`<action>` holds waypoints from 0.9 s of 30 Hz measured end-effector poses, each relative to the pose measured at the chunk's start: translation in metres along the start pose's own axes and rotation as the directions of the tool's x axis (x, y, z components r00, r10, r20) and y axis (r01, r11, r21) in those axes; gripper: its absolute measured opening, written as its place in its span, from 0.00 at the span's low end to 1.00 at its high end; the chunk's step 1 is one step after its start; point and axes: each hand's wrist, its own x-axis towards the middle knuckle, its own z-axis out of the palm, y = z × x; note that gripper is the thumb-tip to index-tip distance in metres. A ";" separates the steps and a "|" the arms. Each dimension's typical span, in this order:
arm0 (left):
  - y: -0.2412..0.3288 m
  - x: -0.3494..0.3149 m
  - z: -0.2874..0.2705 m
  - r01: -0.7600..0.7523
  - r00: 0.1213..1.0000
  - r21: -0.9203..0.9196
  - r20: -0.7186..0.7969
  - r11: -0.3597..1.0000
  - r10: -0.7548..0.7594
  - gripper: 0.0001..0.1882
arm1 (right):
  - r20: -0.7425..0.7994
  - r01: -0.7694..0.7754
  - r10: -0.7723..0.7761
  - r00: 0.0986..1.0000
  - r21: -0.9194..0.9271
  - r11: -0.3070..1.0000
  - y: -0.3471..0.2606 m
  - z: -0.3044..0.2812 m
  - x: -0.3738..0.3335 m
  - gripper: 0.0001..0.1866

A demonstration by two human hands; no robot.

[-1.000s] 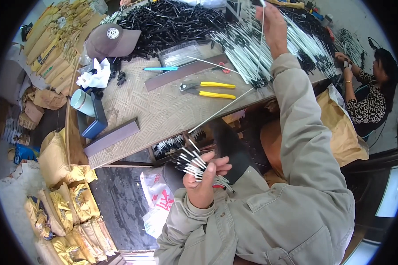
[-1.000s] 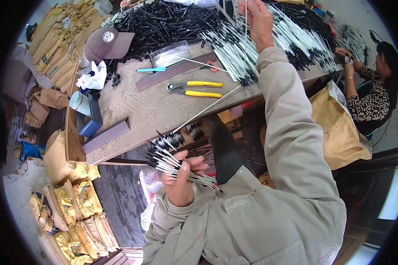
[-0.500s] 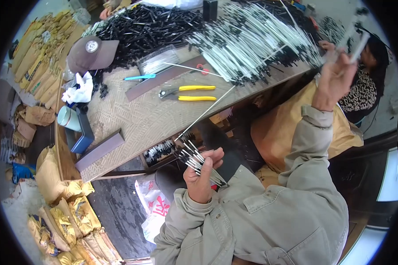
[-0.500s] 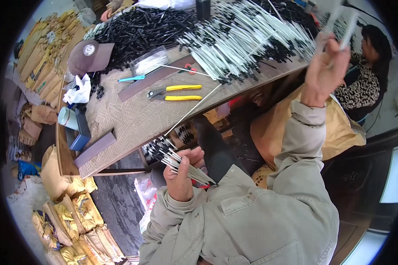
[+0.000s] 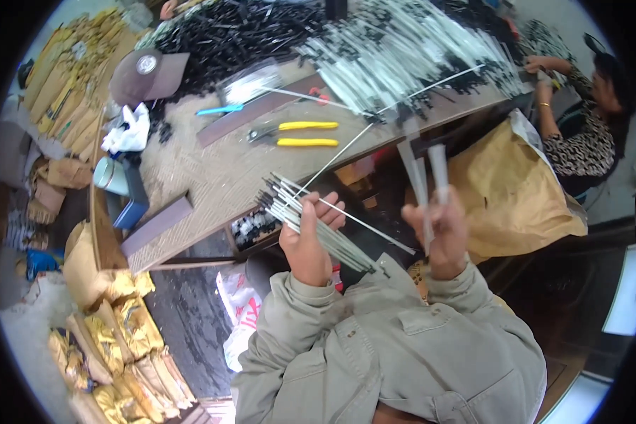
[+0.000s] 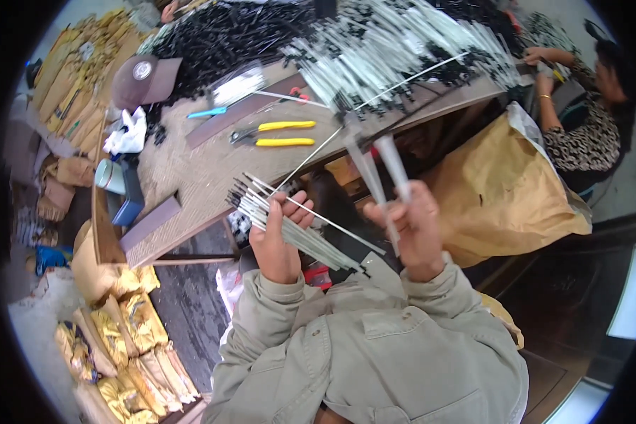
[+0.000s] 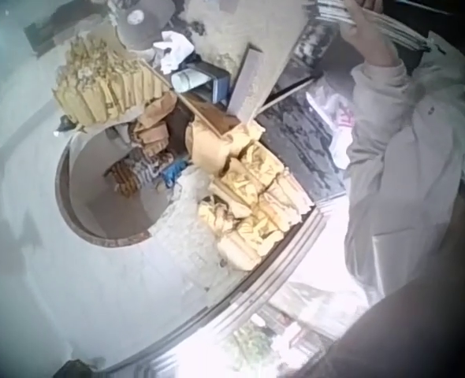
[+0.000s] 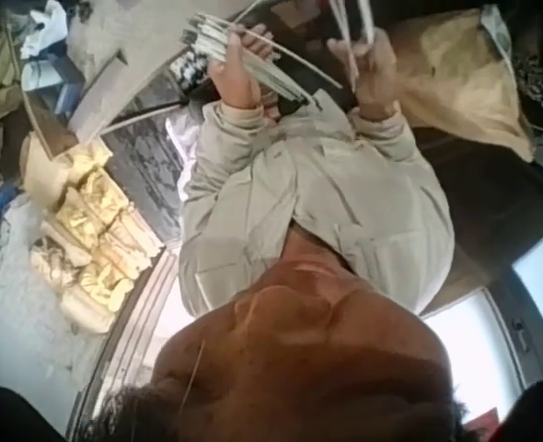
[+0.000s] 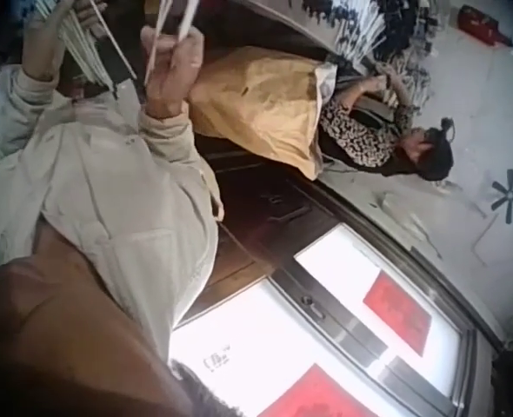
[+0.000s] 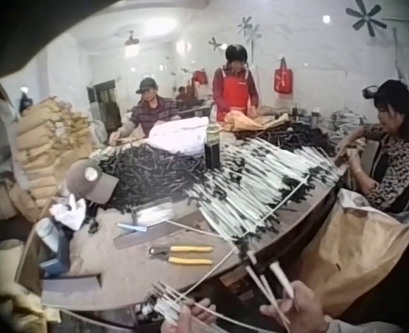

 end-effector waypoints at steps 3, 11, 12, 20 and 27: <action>0.004 -0.002 -0.008 -0.071 0.997 -0.016 -0.042 0.997 0.070 0.16 | -0.112 -0.184 0.184 0.976 0.013 0.983 0.028 0.011 -0.012 0.10; 0.012 -0.009 -0.014 -0.204 0.975 -0.038 -0.101 0.978 0.200 0.11 | -0.047 -0.522 0.527 0.849 -0.242 0.818 0.042 0.008 -0.011 0.08; 0.012 -0.009 -0.015 -0.215 0.970 -0.036 -0.120 0.976 0.209 0.11 | -0.063 -0.511 0.510 0.858 -0.215 0.832 0.042 0.009 -0.011 0.08; 0.022 -0.007 -0.028 -0.304 0.938 -0.009 -0.175 0.953 0.298 0.06 | 0.071 -0.481 0.566 0.822 -0.448 0.754 0.044 0.015 -0.003 0.09; 0.067 -0.041 -0.029 -0.432 0.889 -0.025 -0.178 0.902 0.421 0.16 | 0.762 0.744 0.073 0.644 -0.601 -0.292 0.074 0.025 0.084 0.11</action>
